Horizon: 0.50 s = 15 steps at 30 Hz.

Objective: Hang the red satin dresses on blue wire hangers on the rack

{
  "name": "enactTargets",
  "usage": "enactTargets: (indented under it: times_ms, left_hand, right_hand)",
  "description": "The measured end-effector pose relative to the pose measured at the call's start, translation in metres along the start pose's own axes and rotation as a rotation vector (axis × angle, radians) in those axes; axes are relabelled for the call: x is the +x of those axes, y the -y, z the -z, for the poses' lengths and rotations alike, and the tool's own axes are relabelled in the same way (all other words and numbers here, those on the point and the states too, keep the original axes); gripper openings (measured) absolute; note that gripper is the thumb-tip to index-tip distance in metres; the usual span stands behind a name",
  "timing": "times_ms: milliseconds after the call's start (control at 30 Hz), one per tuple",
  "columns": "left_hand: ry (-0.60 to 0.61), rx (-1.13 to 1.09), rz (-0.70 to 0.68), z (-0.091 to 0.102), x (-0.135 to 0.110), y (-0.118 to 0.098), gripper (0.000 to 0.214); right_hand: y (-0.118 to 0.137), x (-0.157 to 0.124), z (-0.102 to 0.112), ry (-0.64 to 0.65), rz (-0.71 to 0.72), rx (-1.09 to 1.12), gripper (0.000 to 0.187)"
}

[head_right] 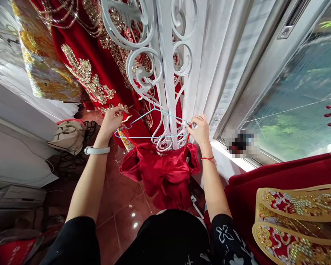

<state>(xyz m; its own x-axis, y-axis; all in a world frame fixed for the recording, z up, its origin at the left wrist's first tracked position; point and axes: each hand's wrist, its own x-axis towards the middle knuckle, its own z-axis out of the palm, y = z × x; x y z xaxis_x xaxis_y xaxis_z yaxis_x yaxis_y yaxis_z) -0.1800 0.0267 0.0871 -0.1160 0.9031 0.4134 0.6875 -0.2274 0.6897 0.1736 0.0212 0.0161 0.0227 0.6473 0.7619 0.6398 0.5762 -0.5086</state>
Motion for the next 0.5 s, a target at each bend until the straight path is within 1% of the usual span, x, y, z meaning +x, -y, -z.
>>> enactTargets:
  times_ms: [67, 200, 300, 367, 433, 467, 500]
  left_hand:
    - [-0.002, -0.042, -0.007, -0.008, 0.0, -0.008, 0.034]
    - [-0.035, -0.001, -0.134, -0.022, -0.009, -0.021, 0.033]
    - [-0.015, 0.02, -0.164, -0.017, -0.032, -0.021, 0.031]
    - [0.018, 0.031, -0.162, -0.009, -0.058, -0.01, 0.031]
    - [0.023, 0.039, -0.153, -0.005, -0.091, 0.013, 0.038]
    - [0.078, 0.045, -0.141, -0.006, -0.108, 0.029, 0.04]
    - [0.171, 0.059, -0.123, -0.01, -0.125, 0.046, 0.039]
  right_hand:
    - [0.0, -0.001, -0.001, 0.015, -0.001, 0.019, 0.022]
    - [0.0, -0.002, -0.006, 0.011, -0.043, -0.005, 0.022]
    - [-0.003, -0.003, -0.01, -0.026, -0.088, -0.053, 0.019]
    - [-0.003, -0.005, -0.014, -0.075, -0.127, -0.104, 0.013]
    - [0.003, -0.009, -0.02, -0.181, -0.163, -0.158, 0.004]
    - [0.01, -0.012, -0.025, -0.245, -0.175, -0.175, 0.003]
    - [0.019, -0.016, -0.031, -0.291, -0.175, -0.177, 0.004]
